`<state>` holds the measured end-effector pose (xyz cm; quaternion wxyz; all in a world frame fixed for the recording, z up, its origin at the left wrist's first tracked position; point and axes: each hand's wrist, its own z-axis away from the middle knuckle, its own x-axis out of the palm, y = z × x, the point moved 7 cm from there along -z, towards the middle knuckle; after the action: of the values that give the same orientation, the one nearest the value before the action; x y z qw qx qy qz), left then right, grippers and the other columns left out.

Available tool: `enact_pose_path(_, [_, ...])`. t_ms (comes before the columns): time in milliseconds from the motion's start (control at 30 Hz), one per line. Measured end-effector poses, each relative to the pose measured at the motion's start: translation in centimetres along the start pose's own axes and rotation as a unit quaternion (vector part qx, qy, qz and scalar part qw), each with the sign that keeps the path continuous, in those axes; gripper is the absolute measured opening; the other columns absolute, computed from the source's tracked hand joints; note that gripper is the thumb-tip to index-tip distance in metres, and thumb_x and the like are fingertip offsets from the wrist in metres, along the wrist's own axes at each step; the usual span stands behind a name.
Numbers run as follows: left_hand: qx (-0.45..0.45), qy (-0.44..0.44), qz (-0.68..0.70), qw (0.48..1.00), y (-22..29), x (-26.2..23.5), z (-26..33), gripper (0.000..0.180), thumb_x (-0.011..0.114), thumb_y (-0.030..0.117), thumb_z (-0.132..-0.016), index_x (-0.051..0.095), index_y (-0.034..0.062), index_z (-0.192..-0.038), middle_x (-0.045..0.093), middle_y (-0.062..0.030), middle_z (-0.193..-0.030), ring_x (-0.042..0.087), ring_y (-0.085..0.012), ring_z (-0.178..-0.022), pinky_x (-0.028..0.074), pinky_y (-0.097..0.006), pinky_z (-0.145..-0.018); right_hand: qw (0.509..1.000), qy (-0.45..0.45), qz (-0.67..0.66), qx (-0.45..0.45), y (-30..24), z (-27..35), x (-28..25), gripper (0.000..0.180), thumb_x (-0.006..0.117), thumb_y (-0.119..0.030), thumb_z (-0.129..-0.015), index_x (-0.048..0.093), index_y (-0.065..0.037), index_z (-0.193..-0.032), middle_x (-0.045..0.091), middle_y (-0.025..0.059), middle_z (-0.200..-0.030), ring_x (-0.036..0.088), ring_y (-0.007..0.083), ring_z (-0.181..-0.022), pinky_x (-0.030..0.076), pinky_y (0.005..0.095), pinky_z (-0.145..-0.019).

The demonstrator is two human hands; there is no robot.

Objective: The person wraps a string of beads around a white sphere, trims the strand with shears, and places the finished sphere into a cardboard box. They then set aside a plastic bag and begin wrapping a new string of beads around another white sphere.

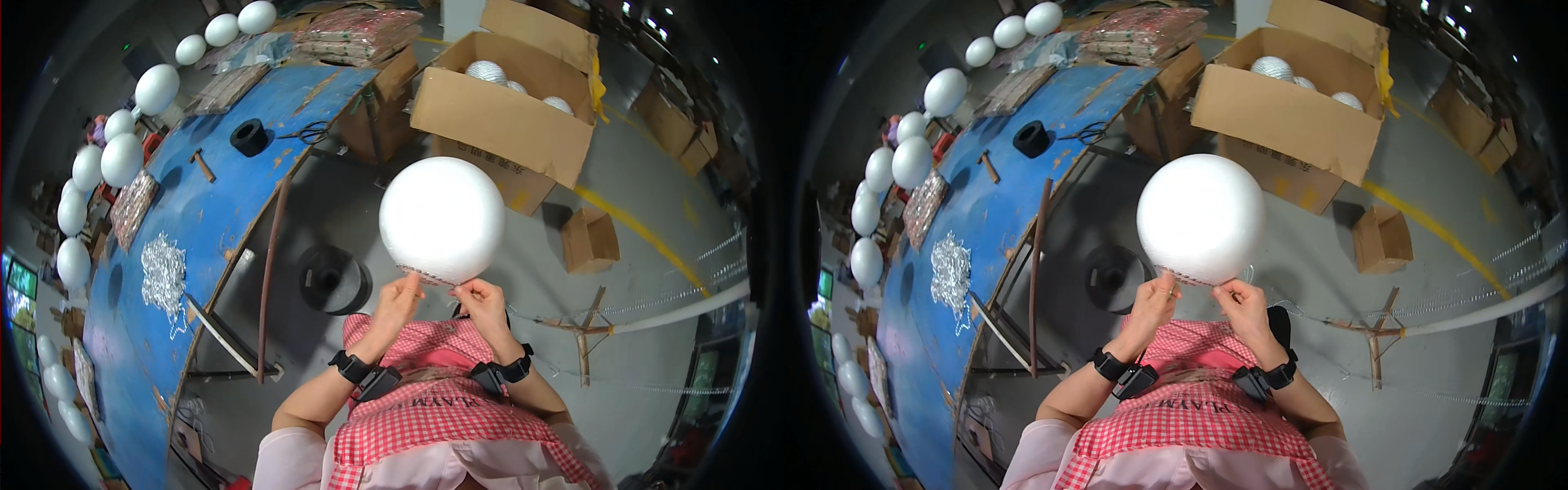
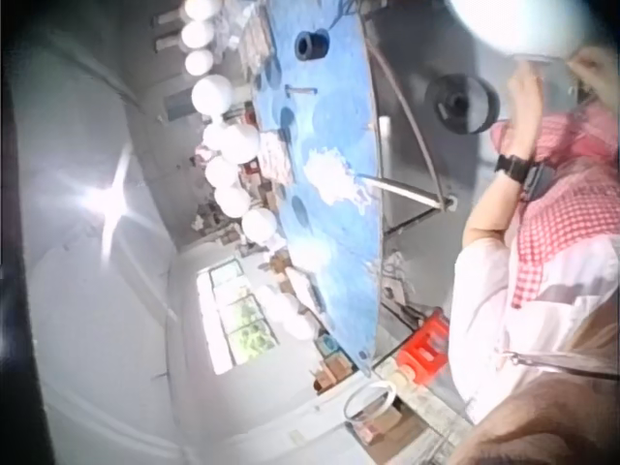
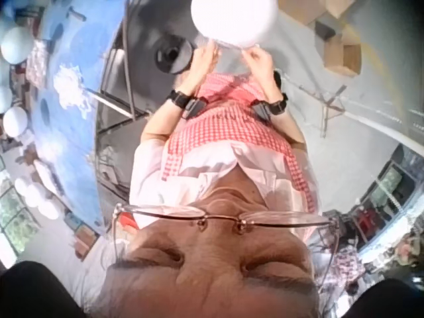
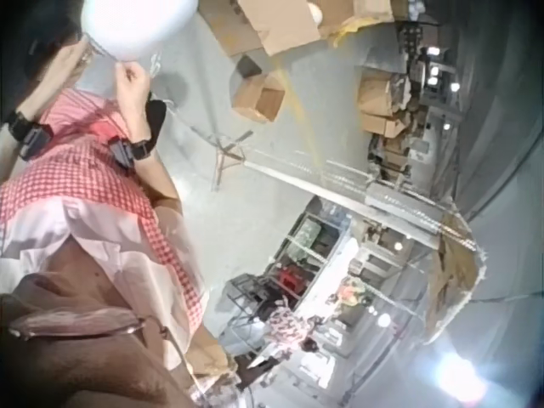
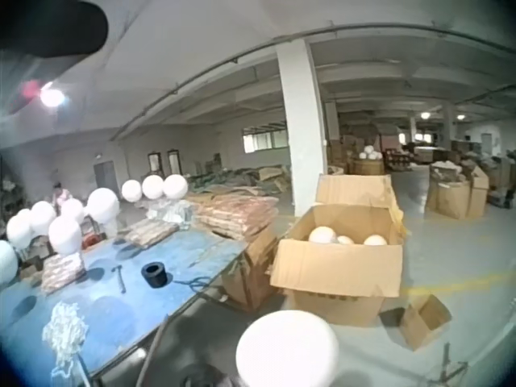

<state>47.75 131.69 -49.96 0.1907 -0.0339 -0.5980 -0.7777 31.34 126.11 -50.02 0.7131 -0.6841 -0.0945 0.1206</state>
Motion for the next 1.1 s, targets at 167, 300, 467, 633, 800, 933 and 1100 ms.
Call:
enact_pose_path(167, [0.058,0.048,-0.098,0.992,-0.8,-0.5,-0.7,0.042,0.059,0.039,-0.09,0.052,0.008,-0.063,0.039,0.0069,-0.048,0.03,-0.0032,-0.038,0.019,-0.022,-0.037,0.999,-0.033,0.026,0.016,1.0,-0.2,0.1,0.017,0.063,-0.012,-0.086,0.064,0.001,-0.076,0.056,-0.0022,-0.057,0.045,0.0017,-0.048,0.033,0.0197,-0.044])
enact_pose_path(300, [-0.002,0.075,-0.055,0.996,-0.9,-1.2,-0.8,0.042,0.063,0.038,-0.088,0.057,0.0059,-0.062,0.046,0.0065,-0.054,0.034,-0.002,-0.045,0.023,-0.02,-0.04,0.999,-0.024,0.012,0.028,-0.1,0.5,0.0,0.018,0.065,-0.012,-0.085,0.062,0.001,-0.072,0.052,-0.0041,-0.054,0.042,0.0004,-0.049,0.03,0.0194,-0.044])
enact_pose_path(467, [0.007,0.087,-0.018,0.996,0.1,-1.7,-0.7,0.042,0.061,0.041,-0.089,0.058,0.008,-0.064,0.045,0.0066,-0.053,0.033,-0.0009,-0.045,0.021,-0.02,-0.04,0.996,0.006,0.067,-0.057,-2.7,1.1,0.8,0.019,0.066,-0.013,-0.085,0.063,0.0,-0.071,0.05,-0.0044,-0.054,0.04,0.0007,-0.049,0.03,0.0197,-0.045])
enact_pose_path(633, [-0.049,0.041,0.01,0.998,-0.9,-1.5,-0.5,0.044,0.056,0.046,-0.091,0.052,0.0108,-0.064,0.04,0.0069,-0.051,0.03,-0.0027,-0.041,0.019,-0.021,-0.038,0.999,0.013,0.037,0.003,-0.9,-0.2,1.1,0.018,0.067,-0.014,-0.085,0.066,0.001,-0.074,0.055,-0.0032,-0.055,0.041,0.0011,-0.05,0.03,0.0206,-0.045])
enact_pose_path(800, [-0.078,0.007,0.041,0.996,-0.7,-0.6,0.0,0.049,0.047,0.055,-0.092,0.045,0.0119,-0.067,0.029,0.0084,-0.049,0.021,-0.0037,-0.039,0.013,-0.023,-0.038,0.999,0.006,0.046,-0.003,-0.6,-0.3,1.5,0.022,0.066,-0.016,-0.086,0.065,0.001,-0.073,0.057,-0.0018,-0.055,0.041,0.0012,-0.049,0.03,0.0205,-0.044])
enact_pose_path(933, [-0.027,-0.043,-0.03,0.998,1.0,0.3,0.4,0.05,0.041,0.052,-0.095,0.051,0.0066,-0.077,0.034,0.0059,-0.054,0.028,-0.0048,-0.045,0.019,-0.023,-0.043,0.995,0.054,0.032,-0.083,-2.5,0.6,1.1,0.022,0.065,-0.016,-0.087,0.066,0.001,-0.074,0.059,-0.0017,-0.056,0.04,0.0012,-0.05,0.03,0.0204,-0.045])
enact_pose_path(1100, [0.071,-0.01,-0.265,0.962,2.2,0.4,-1.0,0.041,0.043,0.037,-0.098,0.057,-0.001,-0.108,0.051,-0.0038,-0.067,0.048,-0.0136,-0.061,0.039,-0.027,-0.056,0.988,0.086,0.045,-0.116,-4.1,0.5,0.5,0.02,0.062,-0.013,-0.089,0.065,0.002,-0.077,0.062,-0.0013,-0.062,0.041,0.0006,-0.052,0.032,0.0199,-0.046])
